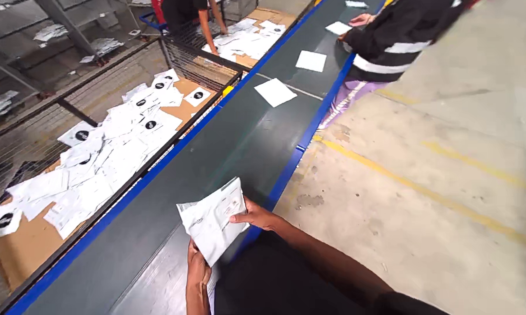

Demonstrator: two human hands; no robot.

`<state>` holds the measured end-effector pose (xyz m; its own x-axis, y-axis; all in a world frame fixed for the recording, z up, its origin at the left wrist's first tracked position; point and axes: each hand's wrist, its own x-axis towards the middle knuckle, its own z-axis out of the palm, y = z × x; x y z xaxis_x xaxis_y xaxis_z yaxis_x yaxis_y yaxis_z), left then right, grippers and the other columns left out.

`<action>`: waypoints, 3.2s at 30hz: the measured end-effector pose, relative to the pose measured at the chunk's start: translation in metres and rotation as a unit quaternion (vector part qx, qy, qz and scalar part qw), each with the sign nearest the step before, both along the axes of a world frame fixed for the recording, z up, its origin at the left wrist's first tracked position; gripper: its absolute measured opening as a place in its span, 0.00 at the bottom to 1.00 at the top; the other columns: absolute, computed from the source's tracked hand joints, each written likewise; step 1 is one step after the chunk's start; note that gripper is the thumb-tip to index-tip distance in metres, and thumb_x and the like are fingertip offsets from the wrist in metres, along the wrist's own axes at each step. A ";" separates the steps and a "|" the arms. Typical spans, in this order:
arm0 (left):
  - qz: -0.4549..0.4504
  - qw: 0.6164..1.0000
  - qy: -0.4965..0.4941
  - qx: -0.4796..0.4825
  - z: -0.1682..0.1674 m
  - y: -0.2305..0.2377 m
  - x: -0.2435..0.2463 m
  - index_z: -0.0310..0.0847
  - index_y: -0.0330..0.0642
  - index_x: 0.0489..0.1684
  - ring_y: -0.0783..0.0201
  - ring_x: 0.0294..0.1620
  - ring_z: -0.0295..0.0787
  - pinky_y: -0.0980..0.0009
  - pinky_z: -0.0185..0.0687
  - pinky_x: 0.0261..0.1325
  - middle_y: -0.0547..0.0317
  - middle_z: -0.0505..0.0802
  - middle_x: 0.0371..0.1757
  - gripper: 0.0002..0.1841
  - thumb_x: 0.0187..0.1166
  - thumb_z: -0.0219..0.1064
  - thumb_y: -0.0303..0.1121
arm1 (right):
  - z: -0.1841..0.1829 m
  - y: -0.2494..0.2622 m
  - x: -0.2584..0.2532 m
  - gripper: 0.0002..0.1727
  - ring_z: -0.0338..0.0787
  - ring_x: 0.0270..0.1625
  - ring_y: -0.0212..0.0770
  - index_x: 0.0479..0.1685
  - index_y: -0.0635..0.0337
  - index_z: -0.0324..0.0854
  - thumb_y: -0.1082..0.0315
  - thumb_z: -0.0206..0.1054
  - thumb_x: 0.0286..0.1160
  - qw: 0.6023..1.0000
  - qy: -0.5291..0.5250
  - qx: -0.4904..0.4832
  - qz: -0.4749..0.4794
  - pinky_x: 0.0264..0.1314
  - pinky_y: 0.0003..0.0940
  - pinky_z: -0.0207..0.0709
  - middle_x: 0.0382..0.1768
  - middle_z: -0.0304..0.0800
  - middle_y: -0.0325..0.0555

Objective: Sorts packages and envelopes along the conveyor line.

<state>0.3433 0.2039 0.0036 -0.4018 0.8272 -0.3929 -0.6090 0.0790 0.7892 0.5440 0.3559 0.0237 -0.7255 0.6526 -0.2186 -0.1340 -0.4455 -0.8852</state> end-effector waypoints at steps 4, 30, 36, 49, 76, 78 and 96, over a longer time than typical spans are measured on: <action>-0.044 0.998 -0.035 0.023 -0.002 -0.014 -0.003 0.84 0.49 0.55 0.66 0.41 0.96 0.63 0.94 0.47 0.59 0.98 0.41 0.17 0.67 0.76 0.36 | -0.010 -0.015 0.000 0.27 0.95 0.57 0.38 0.72 0.59 0.78 0.57 0.75 0.78 0.993 -0.089 0.074 0.004 0.68 0.41 0.88 0.56 0.95 0.44; -0.060 0.993 0.098 0.012 0.066 0.121 -0.109 0.59 0.48 0.85 0.49 0.69 0.87 0.44 0.86 0.67 0.53 0.84 0.75 0.32 0.89 0.51 0.57 | -0.069 0.095 0.060 0.31 0.72 0.84 0.52 0.81 0.50 0.75 0.49 0.64 0.79 0.770 -0.497 0.395 -0.060 0.85 0.50 0.69 0.82 0.73 0.53; -0.142 0.984 0.005 -0.105 0.005 0.075 -0.003 0.63 0.38 0.82 0.45 0.55 0.93 0.49 0.92 0.53 0.40 0.87 0.69 0.25 0.93 0.50 0.42 | -0.081 0.171 -0.004 0.37 0.47 0.97 0.58 0.93 0.41 0.60 0.58 0.63 0.82 0.740 -0.513 0.433 -0.045 0.93 0.61 0.50 0.95 0.50 0.51; -0.035 0.985 -0.063 -0.157 -0.044 0.024 0.009 0.69 0.31 0.75 0.44 0.62 0.91 0.48 0.88 0.65 0.39 0.89 0.67 0.33 0.90 0.52 0.56 | -0.116 0.034 -0.028 0.19 0.90 0.66 0.43 0.63 0.47 0.87 0.52 0.54 0.93 0.618 -0.300 0.727 0.015 0.69 0.42 0.83 0.66 0.90 0.39; -0.103 0.970 0.212 -0.063 -0.009 -0.017 -0.054 0.88 0.30 0.52 0.57 0.46 0.97 0.58 0.93 0.58 0.47 0.97 0.44 0.13 0.84 0.66 0.34 | -0.074 0.154 -0.011 0.88 0.58 0.87 0.74 0.97 0.55 0.42 0.24 0.86 0.22 0.694 -0.578 0.422 0.079 0.79 0.75 0.59 0.88 0.55 0.72; -0.132 0.965 0.216 -0.062 -0.012 -0.012 -0.057 0.89 0.31 0.50 0.57 0.46 0.97 0.59 0.93 0.58 0.47 0.97 0.45 0.12 0.82 0.68 0.33 | -0.081 0.132 -0.020 0.87 0.51 0.91 0.72 0.98 0.52 0.42 0.30 0.89 0.21 0.694 -0.581 0.418 0.080 0.82 0.75 0.56 0.93 0.42 0.69; -0.183 0.900 0.359 -0.164 -0.038 -0.056 -0.064 0.87 0.37 0.59 0.59 0.59 0.92 0.59 0.90 0.63 0.52 0.94 0.57 0.35 0.48 0.91 0.43 | -0.033 0.004 -0.023 0.15 0.91 0.49 0.34 0.55 0.68 0.85 0.78 0.70 0.68 0.944 -0.035 0.235 0.231 0.58 0.37 0.86 0.45 0.93 0.48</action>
<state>0.2789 0.1479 -0.0344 -0.3747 0.8421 -0.3880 0.1628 0.4717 0.8666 0.5215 0.3601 -0.0092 -0.9508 0.3070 -0.0410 0.0436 0.0018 -0.9990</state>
